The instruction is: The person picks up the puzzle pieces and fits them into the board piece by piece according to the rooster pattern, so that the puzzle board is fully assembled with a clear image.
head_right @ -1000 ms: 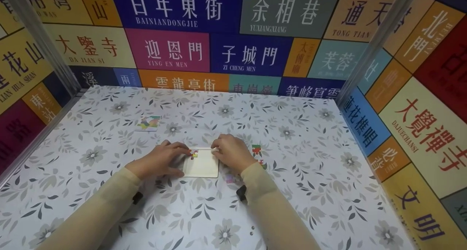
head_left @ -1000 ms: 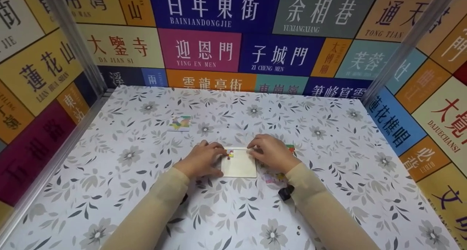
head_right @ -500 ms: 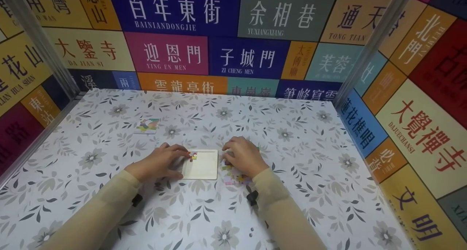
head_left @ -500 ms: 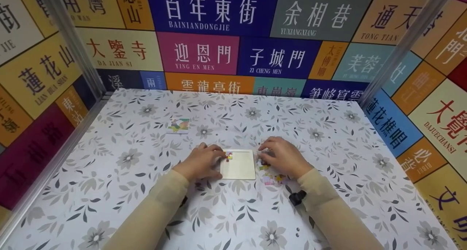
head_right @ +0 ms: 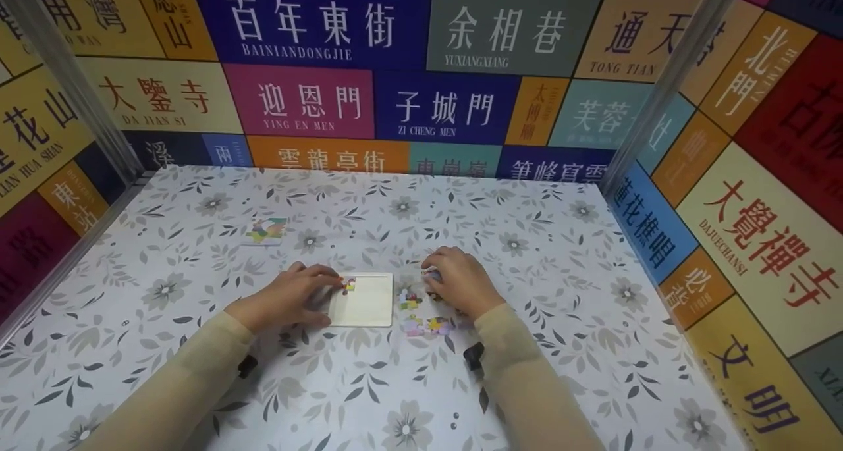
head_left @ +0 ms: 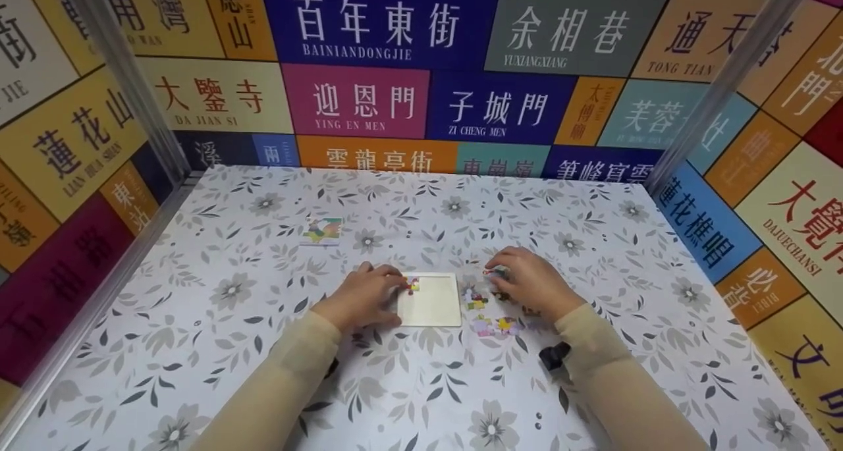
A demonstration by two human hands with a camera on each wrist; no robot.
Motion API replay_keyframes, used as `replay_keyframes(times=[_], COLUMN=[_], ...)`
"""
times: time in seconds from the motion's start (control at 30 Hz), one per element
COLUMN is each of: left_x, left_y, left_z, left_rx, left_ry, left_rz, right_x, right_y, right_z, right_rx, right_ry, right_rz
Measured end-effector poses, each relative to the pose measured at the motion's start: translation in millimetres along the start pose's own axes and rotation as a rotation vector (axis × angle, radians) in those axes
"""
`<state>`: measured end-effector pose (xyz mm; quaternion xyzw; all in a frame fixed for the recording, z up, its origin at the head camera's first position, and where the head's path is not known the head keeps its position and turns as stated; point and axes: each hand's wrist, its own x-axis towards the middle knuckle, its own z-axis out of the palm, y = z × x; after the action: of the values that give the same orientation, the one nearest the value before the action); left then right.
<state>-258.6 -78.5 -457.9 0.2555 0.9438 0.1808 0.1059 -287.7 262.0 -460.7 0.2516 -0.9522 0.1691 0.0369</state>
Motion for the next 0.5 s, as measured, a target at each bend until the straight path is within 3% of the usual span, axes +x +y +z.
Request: replay_keyframes(times=[0.2,0.4,0.5], left_x=[-1.3,-1.8,-1.3], left_y=[-0.5,-1.5,-0.7], left_z=[-0.7,0.0,1.4], left_rx=[0.0,0.041,0.047], left_ry=[0.004,0.047,0.039], left_rz=[0.02,0.094,0.087], right_x=[-4.3,-6.7,-7.5], right_y=[10,15,17], right_z=[-4,-4,-3], right_rx=[0.028,0.018,0.016], right_ry=[-0.008,-0.025,-0.042], right_rz=[0.011,0.023,0.032])
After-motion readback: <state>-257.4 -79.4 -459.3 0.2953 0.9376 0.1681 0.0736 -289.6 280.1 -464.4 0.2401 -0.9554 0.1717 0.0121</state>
